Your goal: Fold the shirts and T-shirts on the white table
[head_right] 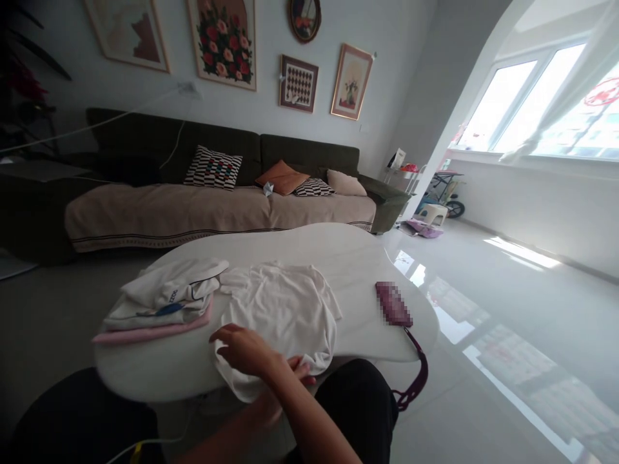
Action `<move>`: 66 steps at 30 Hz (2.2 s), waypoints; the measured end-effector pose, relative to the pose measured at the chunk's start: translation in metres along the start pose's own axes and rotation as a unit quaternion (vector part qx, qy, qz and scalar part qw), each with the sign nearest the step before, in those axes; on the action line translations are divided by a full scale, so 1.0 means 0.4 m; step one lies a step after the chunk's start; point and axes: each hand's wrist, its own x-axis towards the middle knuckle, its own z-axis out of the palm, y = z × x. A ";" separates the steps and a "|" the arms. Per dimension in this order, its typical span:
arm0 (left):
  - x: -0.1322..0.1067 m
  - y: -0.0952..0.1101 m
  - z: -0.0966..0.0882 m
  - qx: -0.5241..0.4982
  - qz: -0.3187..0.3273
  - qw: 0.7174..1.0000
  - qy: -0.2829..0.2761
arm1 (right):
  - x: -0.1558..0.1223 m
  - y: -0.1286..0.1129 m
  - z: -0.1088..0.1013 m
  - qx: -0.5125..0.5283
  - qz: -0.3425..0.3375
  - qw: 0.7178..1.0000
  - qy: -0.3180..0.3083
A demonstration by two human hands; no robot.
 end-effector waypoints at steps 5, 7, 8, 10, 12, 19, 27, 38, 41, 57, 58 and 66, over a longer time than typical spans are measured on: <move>-0.053 0.117 -0.047 -0.026 0.037 0.999 0.008 | -0.201 0.004 -0.100 0.015 0.221 0.959 0.179; -0.079 0.150 -0.040 -0.004 0.045 0.999 -0.008 | -0.258 0.006 -0.090 0.022 0.250 0.948 0.196; -0.092 0.163 -0.032 0.033 0.058 0.997 -0.024 | -0.276 0.007 -0.076 0.035 0.255 0.943 0.211; -0.119 0.184 -0.014 0.153 0.103 0.980 -0.070 | -0.294 0.009 -0.044 0.061 0.258 0.928 0.262; -0.140 0.202 -0.004 0.288 0.175 0.937 -0.093 | -0.296 0.010 -0.022 0.079 0.256 0.913 0.307; -0.137 0.226 -0.119 0.618 0.346 0.705 0.043 | -0.309 0.007 -0.084 0.144 0.235 0.845 0.458; -0.174 0.203 -0.272 0.725 0.220 0.650 0.059 | -0.343 -0.004 -0.291 0.078 0.251 0.744 0.614; -0.173 0.104 -0.282 0.744 0.293 0.585 0.136 | -0.284 0.022 -0.371 0.019 0.226 0.790 0.569; -0.161 0.074 -0.285 0.745 0.317 0.560 0.176 | -0.282 0.017 -0.381 -0.001 0.230 0.798 0.558; -0.168 0.515 -0.253 0.299 0.394 0.841 0.219 | -0.270 0.010 -0.532 0.014 0.156 0.764 0.625; -0.164 0.565 -0.240 0.274 0.406 0.849 0.201 | -0.265 -0.001 -0.554 0.007 0.142 0.772 0.619; -0.122 0.783 -0.175 0.314 0.407 0.846 0.144 | -0.250 -0.032 -0.680 -0.018 0.151 0.827 0.540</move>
